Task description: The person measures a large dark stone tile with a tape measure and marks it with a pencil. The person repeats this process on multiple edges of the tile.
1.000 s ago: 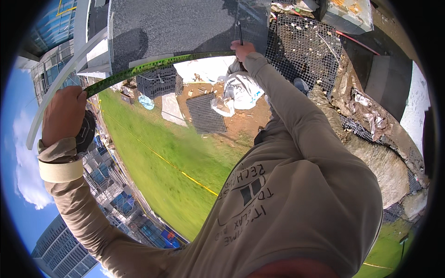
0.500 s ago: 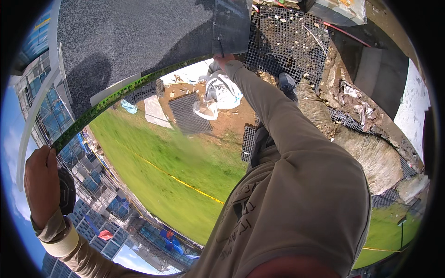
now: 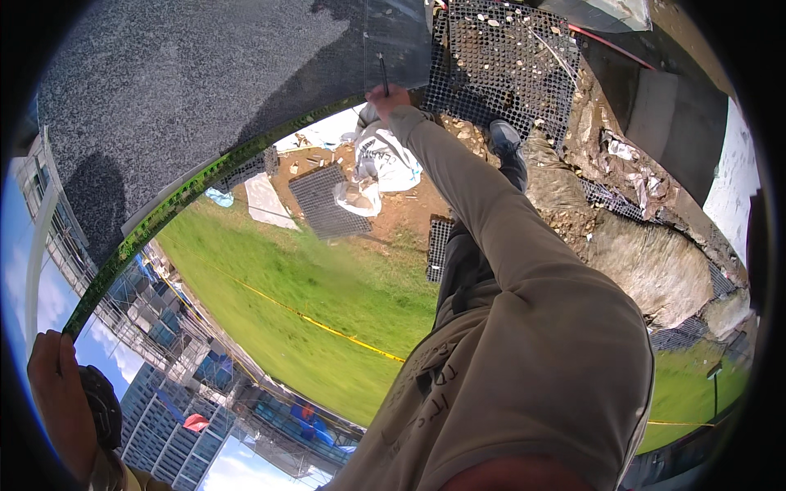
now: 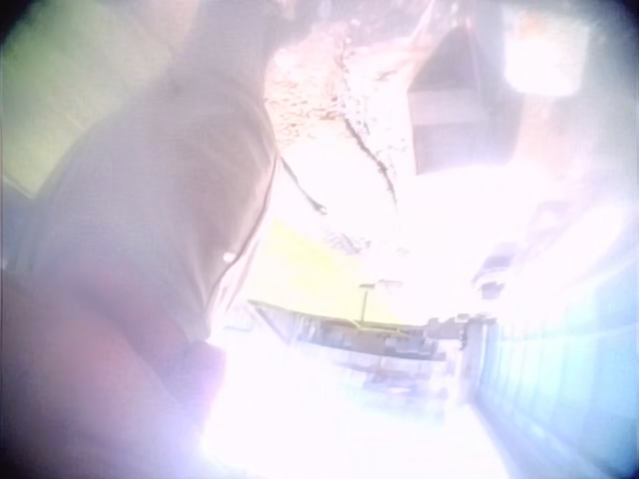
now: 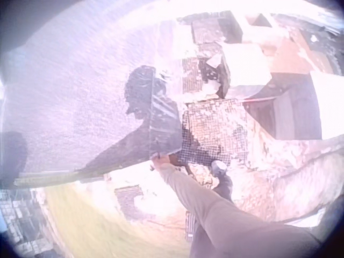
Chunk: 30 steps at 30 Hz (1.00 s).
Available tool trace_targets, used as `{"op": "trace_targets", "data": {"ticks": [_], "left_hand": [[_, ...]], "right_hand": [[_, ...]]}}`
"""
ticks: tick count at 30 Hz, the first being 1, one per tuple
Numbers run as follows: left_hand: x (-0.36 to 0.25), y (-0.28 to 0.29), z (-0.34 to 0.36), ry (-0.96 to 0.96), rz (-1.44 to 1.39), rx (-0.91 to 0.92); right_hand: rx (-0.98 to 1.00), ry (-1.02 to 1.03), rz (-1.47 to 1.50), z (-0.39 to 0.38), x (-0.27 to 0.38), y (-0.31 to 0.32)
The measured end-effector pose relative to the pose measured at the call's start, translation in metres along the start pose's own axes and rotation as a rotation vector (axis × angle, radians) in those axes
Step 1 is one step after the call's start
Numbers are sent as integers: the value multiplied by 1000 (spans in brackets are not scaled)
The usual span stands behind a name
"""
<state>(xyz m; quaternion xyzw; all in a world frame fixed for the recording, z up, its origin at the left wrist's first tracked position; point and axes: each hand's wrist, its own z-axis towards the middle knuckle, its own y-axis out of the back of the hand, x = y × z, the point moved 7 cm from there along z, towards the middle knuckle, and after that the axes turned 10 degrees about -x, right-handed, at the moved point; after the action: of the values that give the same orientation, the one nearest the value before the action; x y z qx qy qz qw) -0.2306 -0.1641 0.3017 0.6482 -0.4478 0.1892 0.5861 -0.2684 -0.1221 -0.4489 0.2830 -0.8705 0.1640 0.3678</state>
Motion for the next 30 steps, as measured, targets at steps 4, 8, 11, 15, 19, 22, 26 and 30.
{"op": "trace_targets", "data": {"ticks": [4,8,11,15,19,22,26,30], "left_hand": [[10,-5,19,-218,59,-37],[5,-20,16,-255,-23,-295],[-12,-36,33,-308,-30,-333],[-33,-42,56,-496,19,-353],[-52,-32,55,-661,54,-309],[-49,-31,63,-229,-210,-141],[-77,-25,58,-215,-178,-54],[-81,-21,59,-195,-50,-64]], "right_hand": [[32,29,-92,5,3,3],[85,89,-164,11,16,2],[113,129,-195,10,24,5],[137,132,-163,12,25,9],[97,56,-95,13,18,9],[120,-1,38,8,14,8],[207,-94,227,4,10,4],[196,-126,235,8,5,1]]}}
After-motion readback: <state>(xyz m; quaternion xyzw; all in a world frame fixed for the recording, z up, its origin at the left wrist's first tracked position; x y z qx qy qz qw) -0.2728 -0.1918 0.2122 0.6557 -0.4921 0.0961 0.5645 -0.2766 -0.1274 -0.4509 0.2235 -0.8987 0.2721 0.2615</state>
